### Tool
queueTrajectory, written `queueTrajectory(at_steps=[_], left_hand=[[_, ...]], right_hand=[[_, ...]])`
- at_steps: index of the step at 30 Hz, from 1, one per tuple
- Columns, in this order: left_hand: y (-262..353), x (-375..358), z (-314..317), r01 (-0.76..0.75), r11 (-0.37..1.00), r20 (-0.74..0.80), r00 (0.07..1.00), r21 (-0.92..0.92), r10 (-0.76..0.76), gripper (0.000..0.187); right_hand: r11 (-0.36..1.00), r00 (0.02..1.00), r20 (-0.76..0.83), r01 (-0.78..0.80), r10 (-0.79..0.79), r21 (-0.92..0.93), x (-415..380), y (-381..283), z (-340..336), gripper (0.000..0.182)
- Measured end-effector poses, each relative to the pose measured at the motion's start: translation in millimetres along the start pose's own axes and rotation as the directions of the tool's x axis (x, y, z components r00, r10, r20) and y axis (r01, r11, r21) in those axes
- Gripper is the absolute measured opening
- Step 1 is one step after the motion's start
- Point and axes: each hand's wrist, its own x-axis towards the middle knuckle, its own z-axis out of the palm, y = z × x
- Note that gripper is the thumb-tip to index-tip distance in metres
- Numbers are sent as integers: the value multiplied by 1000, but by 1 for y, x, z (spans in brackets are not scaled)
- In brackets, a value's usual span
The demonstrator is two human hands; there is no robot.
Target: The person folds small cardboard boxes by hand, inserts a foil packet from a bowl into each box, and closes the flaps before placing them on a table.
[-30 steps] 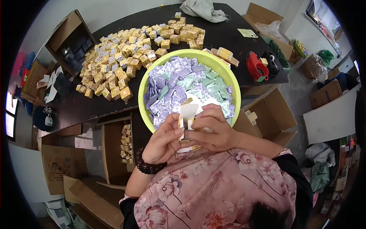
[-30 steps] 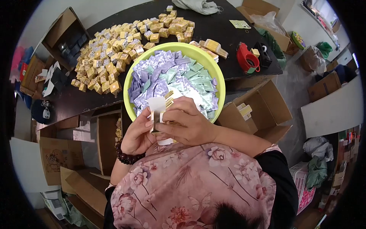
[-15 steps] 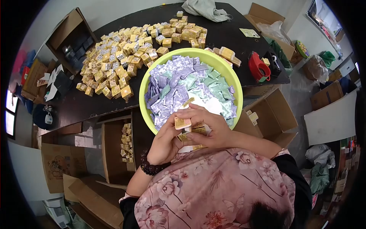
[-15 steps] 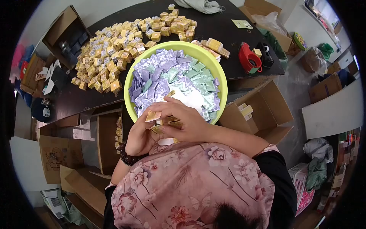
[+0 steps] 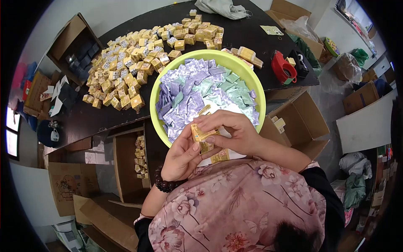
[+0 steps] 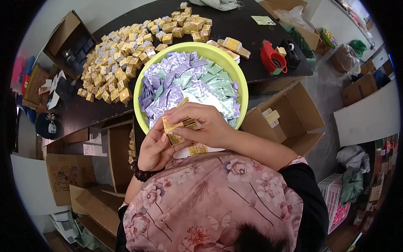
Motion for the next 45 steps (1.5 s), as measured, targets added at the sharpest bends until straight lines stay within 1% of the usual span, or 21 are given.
queueTrajectory(at_steps=[4,10,12,16,19,20,23,25,26,28,29,31,32,33,35,36,38,39,41,42,45], left_hand=[[-3,2,-5,-19,998,-1,1000,57,19,63],[-3,2,-4,20,995,-19,1000,99,-18,61],[-3,2,-2,-4,992,-35,999,127,9,60],[-2,2,-2,-7,996,-105,994,84,16,58],[-6,1,-1,0,998,-156,988,69,11,55],[-4,-2,-2,-14,996,-186,982,89,30,56],[14,-18,-20,-191,941,-288,918,278,272,49],[31,-36,-56,-254,804,-436,732,537,523,45],[37,-50,-78,-193,760,-492,659,621,569,56],[37,-81,-154,282,341,-439,474,897,763,64],[31,-98,-190,478,222,-460,467,850,755,68],[13,-104,-185,464,342,-546,433,817,718,67],[5,-103,-176,510,189,-441,434,839,786,57],[-1,-96,-158,508,187,-439,438,841,785,57],[-5,-79,-116,81,312,-314,447,947,838,44],[-3,-74,-101,76,311,-311,444,947,840,44],[4,-66,-69,-126,364,-146,760,923,634,33],[2,-49,-46,-154,451,-154,804,879,574,33],[-3,-14,-8,-178,731,-249,865,659,436,35],[-11,-1,-8,-226,738,-250,844,636,475,38],[-2,16,-2,-144,648,-204,880,748,430,43]], right_hand=[[995,998,-60,11,-5,95,0,4,0,15],[973,986,-48,-146,157,179,-1,-3,-3,12],[985,1000,15,26,-24,-171,-1,-6,-5,16],[970,999,26,25,-19,-243,-6,-8,7,26],[987,999,3,-44,45,-155,-12,2,9,33],[970,999,30,-28,36,-242,-12,-1,7,33],[945,999,-1,-35,37,-325,-19,-3,-1,38],[694,974,153,-6,168,-720,-29,-9,-14,48],[622,964,220,83,147,-779,-38,1,-15,46],[617,952,206,22,228,-787,-49,7,-12,44],[602,931,194,-33,308,-798,-51,8,-12,41],[655,940,156,-87,303,-751,-49,11,-12,36],[705,944,123,-138,306,-695,-49,11,-11,32],[704,945,118,-141,306,-696,-48,8,-12,32],[732,862,158,-296,481,-613,-39,-4,-16,25],[731,864,158,-292,478,-617,-33,-13,-17,25],[864,857,-231,-493,460,-107,-22,-26,-16,24],[958,897,-341,-279,283,61,-23,-6,-16,24],[946,873,-363,-297,325,133,-12,-17,-13,23],[926,845,-382,-316,373,206,-6,-22,-11,22],[954,896,-399,-267,195,-133,-10,-18,-2,17]])
